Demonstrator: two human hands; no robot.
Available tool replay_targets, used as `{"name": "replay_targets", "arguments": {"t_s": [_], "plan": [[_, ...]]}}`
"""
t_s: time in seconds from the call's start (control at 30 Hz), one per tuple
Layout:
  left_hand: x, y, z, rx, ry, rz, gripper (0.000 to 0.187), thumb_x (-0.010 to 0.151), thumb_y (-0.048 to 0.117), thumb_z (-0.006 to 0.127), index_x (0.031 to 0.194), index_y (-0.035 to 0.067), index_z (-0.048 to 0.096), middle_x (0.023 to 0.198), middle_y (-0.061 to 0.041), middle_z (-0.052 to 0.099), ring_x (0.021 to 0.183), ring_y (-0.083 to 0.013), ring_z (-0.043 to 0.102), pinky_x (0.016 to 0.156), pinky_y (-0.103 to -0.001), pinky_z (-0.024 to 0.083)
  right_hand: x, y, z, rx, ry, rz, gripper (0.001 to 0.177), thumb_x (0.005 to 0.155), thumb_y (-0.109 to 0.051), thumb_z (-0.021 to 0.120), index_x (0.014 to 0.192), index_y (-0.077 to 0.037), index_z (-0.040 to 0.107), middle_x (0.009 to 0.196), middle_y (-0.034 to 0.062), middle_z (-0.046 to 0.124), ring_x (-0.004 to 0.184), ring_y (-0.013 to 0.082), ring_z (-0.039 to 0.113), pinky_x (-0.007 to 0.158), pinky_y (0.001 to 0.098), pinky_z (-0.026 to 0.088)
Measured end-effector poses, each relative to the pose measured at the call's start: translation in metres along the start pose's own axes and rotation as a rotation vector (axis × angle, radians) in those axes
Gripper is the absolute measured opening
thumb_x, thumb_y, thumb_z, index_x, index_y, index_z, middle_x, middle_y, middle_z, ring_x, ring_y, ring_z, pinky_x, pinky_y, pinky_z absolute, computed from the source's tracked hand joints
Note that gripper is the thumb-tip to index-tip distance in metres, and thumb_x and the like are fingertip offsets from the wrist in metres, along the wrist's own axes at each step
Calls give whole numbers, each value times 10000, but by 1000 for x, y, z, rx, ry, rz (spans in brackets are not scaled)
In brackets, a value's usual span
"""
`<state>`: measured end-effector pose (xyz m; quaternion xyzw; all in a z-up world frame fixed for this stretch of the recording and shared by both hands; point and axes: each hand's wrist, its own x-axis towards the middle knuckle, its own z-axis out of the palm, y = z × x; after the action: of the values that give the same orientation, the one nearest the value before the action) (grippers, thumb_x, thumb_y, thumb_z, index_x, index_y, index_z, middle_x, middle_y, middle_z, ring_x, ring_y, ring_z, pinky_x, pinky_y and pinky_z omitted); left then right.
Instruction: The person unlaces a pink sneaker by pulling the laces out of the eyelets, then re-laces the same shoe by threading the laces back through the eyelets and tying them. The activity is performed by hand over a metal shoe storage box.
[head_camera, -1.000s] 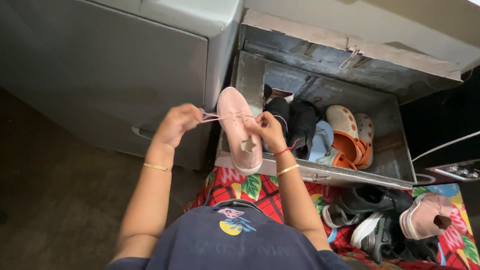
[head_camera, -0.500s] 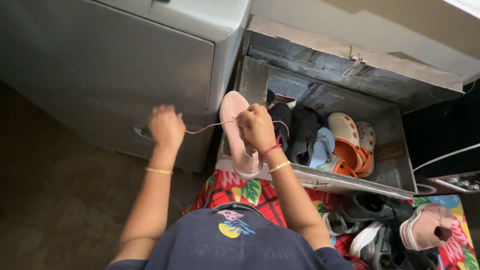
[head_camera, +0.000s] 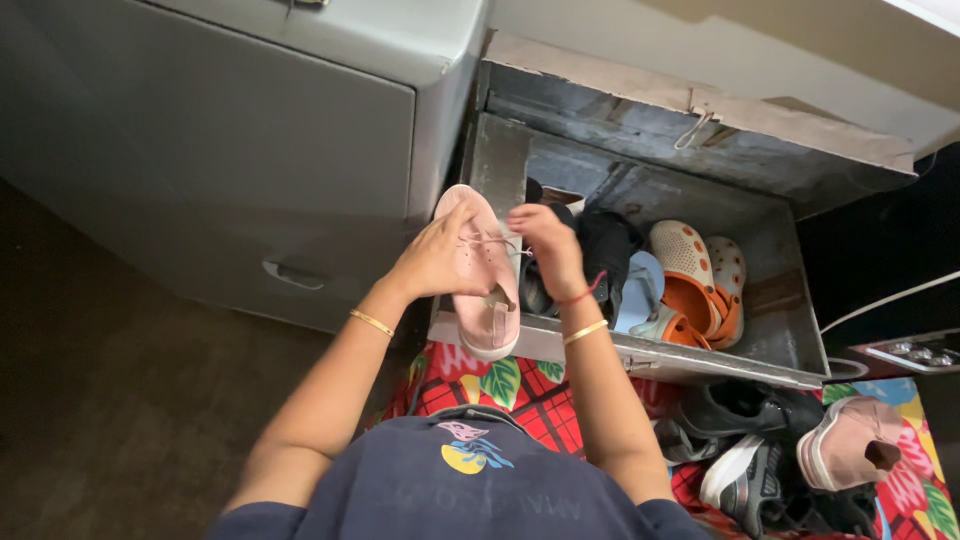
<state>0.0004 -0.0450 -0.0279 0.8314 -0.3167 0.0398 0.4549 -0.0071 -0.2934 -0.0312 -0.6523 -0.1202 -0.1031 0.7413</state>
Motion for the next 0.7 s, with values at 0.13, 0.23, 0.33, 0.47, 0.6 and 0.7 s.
{"name": "replay_targets", "arguments": {"t_s": [0.13,0.23,0.33,0.47,0.6,0.7], "plan": [[-2,-11,6,1,2,28,1315,498,417,995,1530,0,295,1513,-222,501,1428,-379,454,1179,-420,369,-3,-7,-48,544,-75,97,436,1213,-173,653,829,32,661,736,26,632,742,196,625,656,288,472],[0,-12,10,-5,22,46,1312,497,404,990,1534,0,295,1507,-220,508,1429,-377,458,1186,-417,373,-6,-18,-49,-695,-182,365,237,963,-199,672,898,10,764,729,-40,724,689,103,664,655,253,525],[-2,-12,9,-17,30,48,1330,493,410,983,1547,2,281,1506,-216,512,1431,-376,460,1178,-415,378,-19,-43,-40,-574,-606,-168,234,1033,-165,643,971,50,714,849,-1,661,801,90,581,718,264,483],[-4,-11,9,13,23,68,1330,502,409,994,1546,0,279,1522,-233,491,1438,-395,435,1175,-433,361,-26,-79,-41,16,-21,192,230,1033,-248,618,960,-56,721,630,-99,431,549,15,339,511,220,237],[0,-8,12,26,7,19,1306,483,428,1001,1507,14,304,1501,-215,500,1433,-376,435,1189,-429,356,-28,-63,-33,-139,78,267,269,1029,-273,587,914,-78,733,599,-105,418,526,12,334,494,208,233],[-3,-8,12,12,36,53,1321,497,411,992,1540,7,288,1518,-223,486,1446,-382,421,1192,-435,349,-24,-35,-42,-419,-29,111,270,1044,-243,631,882,-59,745,700,-96,565,614,3,434,548,204,324]]}}
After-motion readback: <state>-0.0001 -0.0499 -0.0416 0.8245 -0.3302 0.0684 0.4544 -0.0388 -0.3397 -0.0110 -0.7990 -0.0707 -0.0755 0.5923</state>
